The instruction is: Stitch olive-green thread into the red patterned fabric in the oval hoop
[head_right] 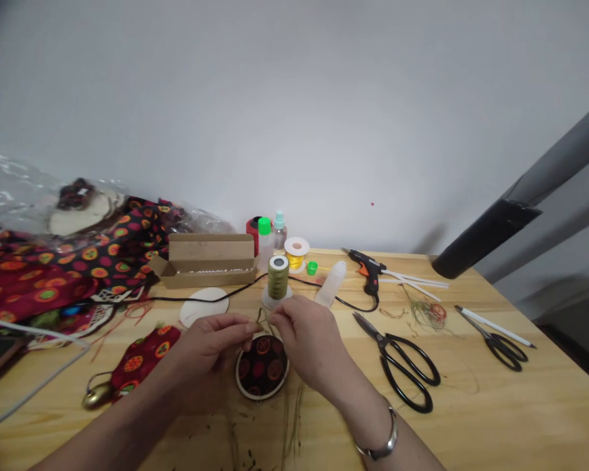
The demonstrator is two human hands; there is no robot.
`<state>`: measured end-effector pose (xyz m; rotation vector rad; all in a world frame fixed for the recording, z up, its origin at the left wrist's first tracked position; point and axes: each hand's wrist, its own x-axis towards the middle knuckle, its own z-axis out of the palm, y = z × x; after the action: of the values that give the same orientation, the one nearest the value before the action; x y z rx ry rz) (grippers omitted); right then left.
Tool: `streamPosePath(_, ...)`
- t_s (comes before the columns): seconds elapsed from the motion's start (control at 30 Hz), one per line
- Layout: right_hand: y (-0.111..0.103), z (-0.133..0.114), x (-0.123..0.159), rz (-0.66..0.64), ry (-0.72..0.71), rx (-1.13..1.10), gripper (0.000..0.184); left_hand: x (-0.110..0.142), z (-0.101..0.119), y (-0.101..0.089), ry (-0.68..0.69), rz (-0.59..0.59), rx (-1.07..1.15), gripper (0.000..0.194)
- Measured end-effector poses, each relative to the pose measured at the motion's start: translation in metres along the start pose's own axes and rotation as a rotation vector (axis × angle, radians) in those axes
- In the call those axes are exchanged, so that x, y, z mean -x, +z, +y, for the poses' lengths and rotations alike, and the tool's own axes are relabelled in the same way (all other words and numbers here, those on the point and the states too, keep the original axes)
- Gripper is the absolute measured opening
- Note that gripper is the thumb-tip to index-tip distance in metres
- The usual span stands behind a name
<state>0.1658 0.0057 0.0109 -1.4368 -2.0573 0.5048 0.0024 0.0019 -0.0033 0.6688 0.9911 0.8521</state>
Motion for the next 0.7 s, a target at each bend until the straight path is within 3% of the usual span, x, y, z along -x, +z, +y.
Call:
streamPosePath(0.13, -0.004, -0.006, 0.004, -0.038, 0.075, 0.079, 0.028, 0.000, 0.001, 0.000, 0.033, 0.002, -0.010, 0.014)
streamPosePath(0.37, -0.009, -0.009, 0.006, -0.070, 0.073, 0.088, 0.016, -0.001, 0.002, 0.003, 0.035, 0.018, 0.009, 0.012)
streamPosePath(0.5, -0.012, -0.006, 0.006, -0.066, 0.061, 0.087, 0.023, -0.001, 0.003, 0.002, 0.052, 0.037, -0.036, 0.016)
streamPosePath(0.6, -0.012, -0.009, 0.008, -0.132, 0.023, 0.006, 0.029, -0.001, 0.005, 0.001, 0.071, 0.067, -0.093, 0.022)
streamPosePath(0.7, -0.007, -0.020, 0.014, -0.256, -0.105, -0.045, 0.027, -0.001, 0.005, 0.000, 0.072, 0.041, -0.050, 0.017)
